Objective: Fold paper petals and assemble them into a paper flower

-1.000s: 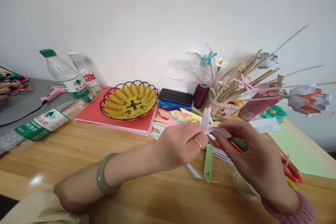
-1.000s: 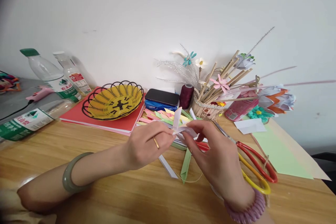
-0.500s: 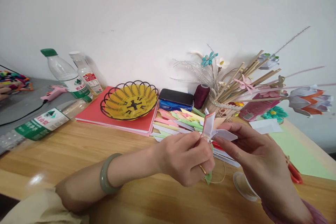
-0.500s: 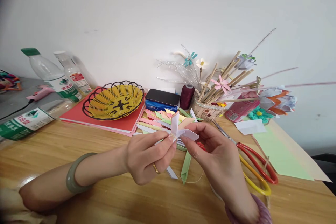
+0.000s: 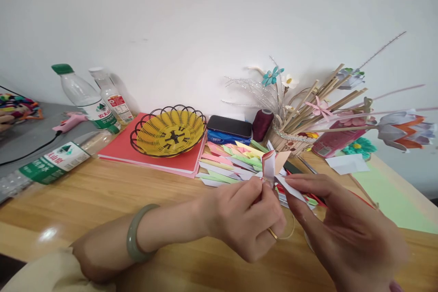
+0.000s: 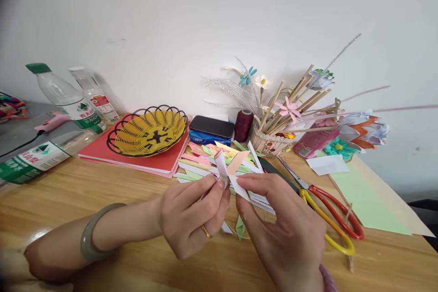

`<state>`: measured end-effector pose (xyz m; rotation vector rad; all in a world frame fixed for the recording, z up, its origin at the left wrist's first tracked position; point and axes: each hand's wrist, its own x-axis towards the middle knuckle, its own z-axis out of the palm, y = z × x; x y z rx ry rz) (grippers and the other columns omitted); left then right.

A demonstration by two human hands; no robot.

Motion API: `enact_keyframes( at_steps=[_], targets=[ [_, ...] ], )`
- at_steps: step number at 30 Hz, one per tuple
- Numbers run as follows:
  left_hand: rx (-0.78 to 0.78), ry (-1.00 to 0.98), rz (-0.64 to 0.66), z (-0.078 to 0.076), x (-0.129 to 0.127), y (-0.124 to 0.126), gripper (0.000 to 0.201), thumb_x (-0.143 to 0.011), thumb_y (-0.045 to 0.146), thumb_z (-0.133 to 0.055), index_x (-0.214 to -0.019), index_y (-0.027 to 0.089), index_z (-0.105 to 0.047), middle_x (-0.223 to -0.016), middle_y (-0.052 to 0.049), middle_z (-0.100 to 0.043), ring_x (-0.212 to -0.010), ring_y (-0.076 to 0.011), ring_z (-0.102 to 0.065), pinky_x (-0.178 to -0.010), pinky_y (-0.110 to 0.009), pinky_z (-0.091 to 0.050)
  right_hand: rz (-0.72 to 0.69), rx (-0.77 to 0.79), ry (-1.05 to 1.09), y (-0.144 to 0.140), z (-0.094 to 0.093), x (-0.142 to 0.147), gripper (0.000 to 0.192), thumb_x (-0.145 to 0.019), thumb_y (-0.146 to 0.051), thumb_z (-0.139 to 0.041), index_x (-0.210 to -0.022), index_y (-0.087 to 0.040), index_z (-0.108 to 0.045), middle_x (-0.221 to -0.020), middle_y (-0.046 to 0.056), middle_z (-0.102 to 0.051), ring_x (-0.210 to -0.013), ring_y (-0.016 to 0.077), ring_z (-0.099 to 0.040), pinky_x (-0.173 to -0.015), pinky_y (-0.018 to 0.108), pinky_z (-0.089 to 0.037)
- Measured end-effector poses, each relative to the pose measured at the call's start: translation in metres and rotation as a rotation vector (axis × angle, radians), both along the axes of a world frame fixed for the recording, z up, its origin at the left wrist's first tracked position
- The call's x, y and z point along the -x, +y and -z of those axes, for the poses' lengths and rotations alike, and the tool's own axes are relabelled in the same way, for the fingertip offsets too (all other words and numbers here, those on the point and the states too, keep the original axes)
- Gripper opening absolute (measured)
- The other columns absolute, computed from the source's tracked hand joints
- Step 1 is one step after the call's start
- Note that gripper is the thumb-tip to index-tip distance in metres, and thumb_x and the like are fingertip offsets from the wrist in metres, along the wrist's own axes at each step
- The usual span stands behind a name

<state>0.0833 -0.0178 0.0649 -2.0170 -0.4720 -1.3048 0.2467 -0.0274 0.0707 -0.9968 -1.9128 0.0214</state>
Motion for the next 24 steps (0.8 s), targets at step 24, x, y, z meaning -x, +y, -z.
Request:
enact_keyframes(
  at_steps=[24],
  targets=[
    [0.842, -0.597, 0.141, -0.003, 0.005, 0.019, 0.010, -0.071, 0.007, -0.057, -0.067, 0.016, -0.054, -0.068, 0.001, -0.055, -0.065, -0.0095, -0.053, -0.059, -0.021, -0.044, -0.108, 0.496, 0.264, 0.023, -0.005, -0.009, 0.027, -0.077, -0.039, -0.061, -0.099, -0.023, -0.060, -0.086, 0.004, -0.066, -0.075, 0.0183, -0.063, -0.061, 0.028, -0.053]
  ],
)
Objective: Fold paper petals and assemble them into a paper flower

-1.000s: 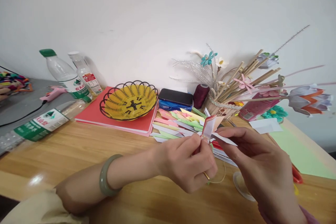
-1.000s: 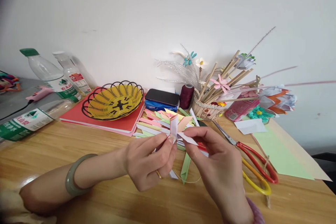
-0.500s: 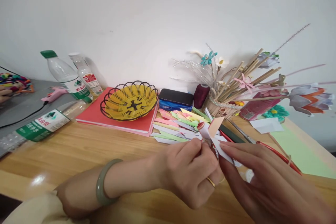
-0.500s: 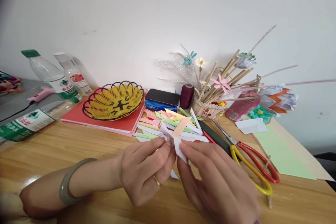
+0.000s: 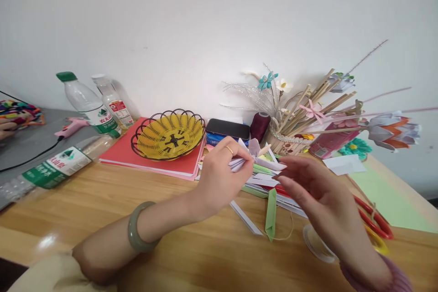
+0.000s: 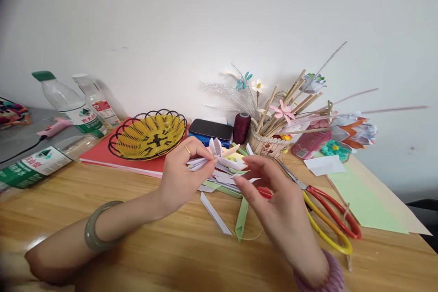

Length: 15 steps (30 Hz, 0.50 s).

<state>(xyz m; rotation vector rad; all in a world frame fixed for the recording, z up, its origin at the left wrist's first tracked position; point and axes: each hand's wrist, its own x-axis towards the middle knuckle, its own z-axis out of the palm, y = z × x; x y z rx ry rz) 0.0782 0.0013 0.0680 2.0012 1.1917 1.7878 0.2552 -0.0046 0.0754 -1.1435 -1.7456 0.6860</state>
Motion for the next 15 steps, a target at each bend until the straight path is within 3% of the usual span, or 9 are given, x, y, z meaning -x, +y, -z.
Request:
enact_keyframes(
  at_steps=[3, 5, 8, 11, 13, 15],
  targets=[
    [0.183, -0.106, 0.142, -0.002, 0.002, -0.001, 0.005, -0.074, 0.019, -0.059, -0.072, 0.016, -0.056, -0.072, 0.000, -0.057, -0.067, -0.0110, -0.055, -0.060, -0.023, -0.046, -0.031, 0.018, 0.030, 0.002, 0.001, 0.001, 0.022, -0.077, -0.036, -0.061, -0.095, -0.023, -0.061, -0.080, 0.003, -0.066, -0.069, 0.0157, -0.062, -0.059, 0.026, -0.053],
    [0.304, -0.250, 0.250, -0.006, 0.008, 0.001, 0.014, -0.078, 0.030, -0.055, -0.079, 0.016, -0.057, -0.075, -0.002, -0.060, -0.067, -0.0115, -0.057, -0.060, -0.023, -0.048, -0.027, 0.026, 0.039, 0.004, -0.003, -0.001, 0.017, -0.077, -0.036, -0.061, -0.088, -0.023, -0.063, -0.080, 0.002, -0.065, -0.068, 0.0146, -0.061, -0.056, 0.024, -0.052],
    [0.398, -0.421, 0.239, -0.014, 0.018, 0.013, 0.021, -0.082, 0.035, -0.051, -0.080, 0.016, -0.058, -0.082, -0.003, -0.062, -0.074, -0.0117, -0.059, -0.063, -0.022, -0.049, -0.112, 0.059, 0.009, 0.008, -0.011, -0.005, 0.014, -0.077, -0.037, -0.061, -0.081, -0.024, -0.064, -0.083, 0.002, -0.065, -0.072, 0.0152, -0.061, -0.058, 0.023, -0.052],
    [0.696, -0.358, 0.368, -0.019, 0.024, 0.024, 0.018, -0.077, 0.031, -0.058, -0.084, 0.015, -0.059, -0.091, -0.006, -0.065, -0.081, -0.0137, -0.061, -0.064, -0.022, -0.048, -0.269, 0.095, -0.046, 0.010, -0.015, -0.007, 0.013, -0.078, -0.035, -0.059, -0.079, -0.023, -0.063, -0.084, 0.003, -0.064, -0.077, 0.0164, -0.061, -0.064, 0.025, -0.052],
    [0.883, -0.239, 0.543, -0.021, 0.024, 0.026, 0.022, -0.072, 0.028, -0.064, -0.088, 0.014, -0.060, -0.088, -0.007, -0.067, -0.079, -0.0146, -0.062, -0.063, -0.023, -0.048, -0.350, 0.091, -0.110, 0.010, -0.016, -0.005, 0.013, -0.080, -0.034, -0.057, -0.078, -0.023, -0.062, -0.081, 0.003, -0.064, -0.076, 0.0157, -0.060, -0.065, 0.026, -0.052],
    [0.971, -0.054, 0.701, -0.021, 0.022, 0.023, 0.027, -0.065, 0.025, -0.070, -0.089, 0.015, -0.063, -0.082, -0.006, -0.068, -0.075, -0.0158, -0.063, -0.062, -0.025, -0.048, -0.393, 0.065, -0.167, 0.011, -0.015, -0.004, 0.013, -0.081, -0.032, -0.055, -0.077, -0.023, -0.063, -0.080, 0.002, -0.063, -0.075, 0.0148, -0.060, -0.066, 0.026, -0.052]
  ],
)
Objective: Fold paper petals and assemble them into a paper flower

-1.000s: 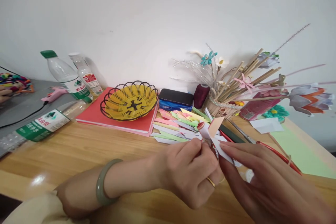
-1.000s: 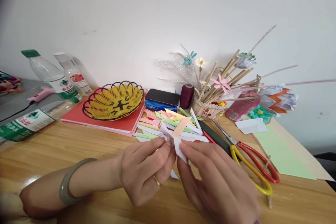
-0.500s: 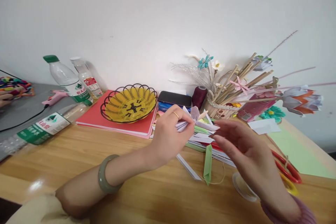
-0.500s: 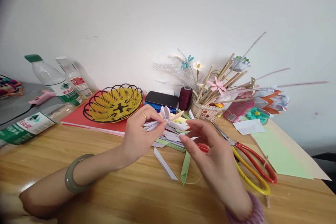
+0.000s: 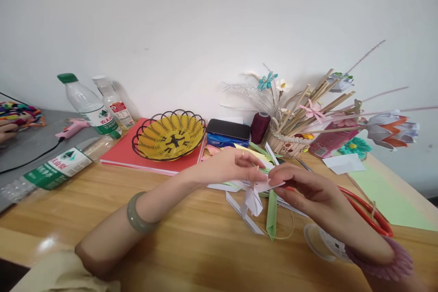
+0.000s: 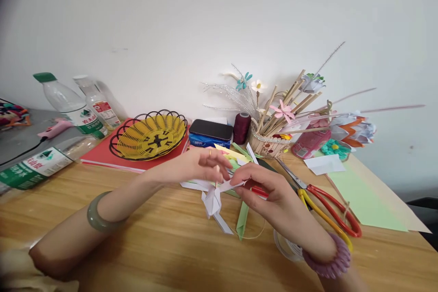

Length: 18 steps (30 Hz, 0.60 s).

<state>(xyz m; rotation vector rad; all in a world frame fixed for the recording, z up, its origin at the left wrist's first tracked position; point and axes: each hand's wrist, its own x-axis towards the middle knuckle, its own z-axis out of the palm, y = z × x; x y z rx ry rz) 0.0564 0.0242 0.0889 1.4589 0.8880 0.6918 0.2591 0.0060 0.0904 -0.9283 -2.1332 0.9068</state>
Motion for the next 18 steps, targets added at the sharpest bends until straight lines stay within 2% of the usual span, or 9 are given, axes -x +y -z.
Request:
enact_keyframes(
  at_steps=[1, 3, 7, 9, 11, 14, 18],
  targets=[
    [-0.011, 0.050, 0.076, 0.000, -0.001, -0.002, 0.030, -0.062, 0.023, -0.072, -0.089, 0.015, -0.064, -0.081, -0.005, -0.068, -0.075, -0.0166, -0.064, -0.063, -0.026, -0.048, -0.007, -0.015, -0.011, 0.000, 0.001, 0.000, 0.012, -0.081, -0.031, -0.055, -0.077, -0.023, -0.063, -0.080, 0.002, -0.063, -0.075, 0.0146, -0.060, -0.066, 0.026, -0.052],
    [-0.059, 0.126, 0.109, 0.000, -0.004, -0.007, 0.032, -0.059, 0.022, -0.074, -0.089, 0.015, -0.065, -0.083, -0.005, -0.068, -0.077, -0.0181, -0.064, -0.064, -0.027, -0.048, 0.005, -0.022, 0.008, 0.001, 0.005, 0.000, 0.011, -0.081, -0.030, -0.056, -0.081, -0.023, -0.064, -0.082, 0.002, -0.064, -0.076, 0.0146, -0.061, -0.067, 0.025, -0.052],
    [-0.124, 0.144, -0.063, 0.000, -0.009, -0.013, 0.021, -0.063, 0.019, -0.069, -0.083, 0.014, -0.067, -0.084, -0.006, -0.068, -0.076, -0.0181, -0.064, -0.064, -0.027, -0.048, 0.200, -0.066, 0.099, 0.000, 0.015, -0.001, 0.021, -0.081, -0.030, -0.057, -0.101, -0.024, -0.060, -0.092, 0.004, -0.065, -0.076, 0.0156, -0.063, -0.065, 0.028, -0.054],
    [-0.137, 0.112, -0.132, 0.001, -0.012, -0.013, 0.018, -0.065, 0.019, -0.067, -0.082, 0.014, -0.068, -0.083, -0.006, -0.068, -0.074, -0.0167, -0.063, -0.062, -0.026, -0.047, 0.302, -0.180, 0.116, -0.003, 0.019, 0.001, 0.022, -0.081, -0.029, -0.056, -0.103, -0.024, -0.058, -0.095, 0.005, -0.063, -0.080, 0.0168, -0.062, -0.067, 0.030, -0.054],
    [-0.136, 0.071, -0.172, 0.002, -0.014, -0.014, 0.015, -0.069, 0.022, -0.064, -0.081, 0.014, -0.068, -0.083, -0.006, -0.069, -0.073, -0.0156, -0.062, -0.063, -0.025, -0.047, 0.331, -0.316, 0.100, -0.007, 0.022, 0.003, 0.022, -0.081, -0.025, -0.057, -0.102, -0.024, -0.058, -0.096, 0.005, -0.061, -0.081, 0.0173, -0.061, -0.067, 0.031, -0.053],
    [-0.118, 0.020, -0.178, 0.003, -0.016, -0.015, 0.016, -0.073, 0.026, -0.062, -0.081, 0.014, -0.069, -0.081, -0.005, -0.069, -0.073, -0.0153, -0.061, -0.063, -0.025, -0.047, 0.345, -0.494, 0.022, -0.012, 0.022, 0.007, 0.023, -0.079, -0.020, -0.058, -0.101, -0.025, -0.058, -0.094, 0.005, -0.061, -0.077, 0.0172, -0.060, -0.066, 0.033, -0.052],
    [-0.074, -0.040, -0.173, 0.000, -0.018, -0.018, 0.016, -0.073, 0.020, -0.059, -0.083, 0.014, -0.071, -0.072, -0.003, -0.066, -0.065, -0.0130, -0.058, -0.059, -0.024, -0.045, 0.414, -0.663, -0.052, -0.014, 0.023, 0.009, 0.031, -0.079, -0.015, -0.057, -0.108, -0.028, -0.057, -0.093, 0.005, -0.063, -0.072, 0.0173, -0.062, -0.064, 0.033, -0.051]
  ],
)
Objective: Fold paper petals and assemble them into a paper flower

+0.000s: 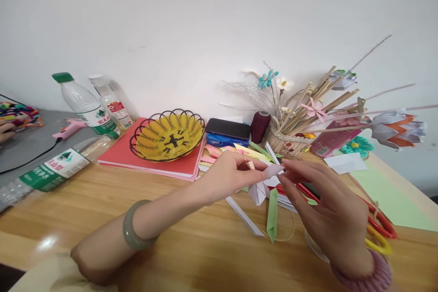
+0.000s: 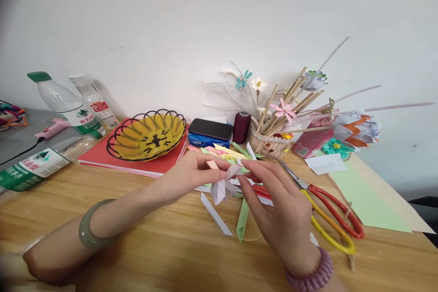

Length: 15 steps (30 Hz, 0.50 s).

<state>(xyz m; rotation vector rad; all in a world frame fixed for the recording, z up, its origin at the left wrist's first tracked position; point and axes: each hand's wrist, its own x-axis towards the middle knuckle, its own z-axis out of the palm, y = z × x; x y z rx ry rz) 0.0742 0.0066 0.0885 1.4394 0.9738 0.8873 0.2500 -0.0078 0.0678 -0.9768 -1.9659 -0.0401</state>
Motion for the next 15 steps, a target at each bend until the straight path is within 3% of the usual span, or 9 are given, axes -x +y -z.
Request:
enact_keyframes(
  at_steps=[6, 15],
  targets=[
    [0.021, -0.047, -0.057, 0.002, -0.005, -0.003, 0.025, -0.070, 0.022, -0.062, -0.093, 0.015, -0.070, -0.059, 0.002, -0.059, -0.056, -0.0083, -0.051, -0.055, -0.020, -0.041, 0.069, -0.231, -0.167, -0.002, 0.005, -0.002, 0.048, -0.075, -0.014, -0.061, -0.118, -0.032, -0.050, -0.094, 0.004, -0.069, -0.076, 0.0218, -0.066, -0.066, 0.036, -0.053],
    [-0.013, -0.028, -0.170, 0.012, -0.008, -0.007, 0.023, -0.066, 0.031, -0.067, -0.083, 0.016, -0.072, -0.064, -0.001, -0.065, -0.057, -0.0101, -0.053, -0.051, -0.020, -0.041, 0.083, -0.205, -0.083, -0.001, 0.005, 0.002, 0.030, -0.074, -0.011, -0.063, -0.100, -0.026, -0.058, -0.093, 0.006, -0.067, -0.081, 0.0213, -0.065, -0.071, 0.036, -0.053]
  ],
)
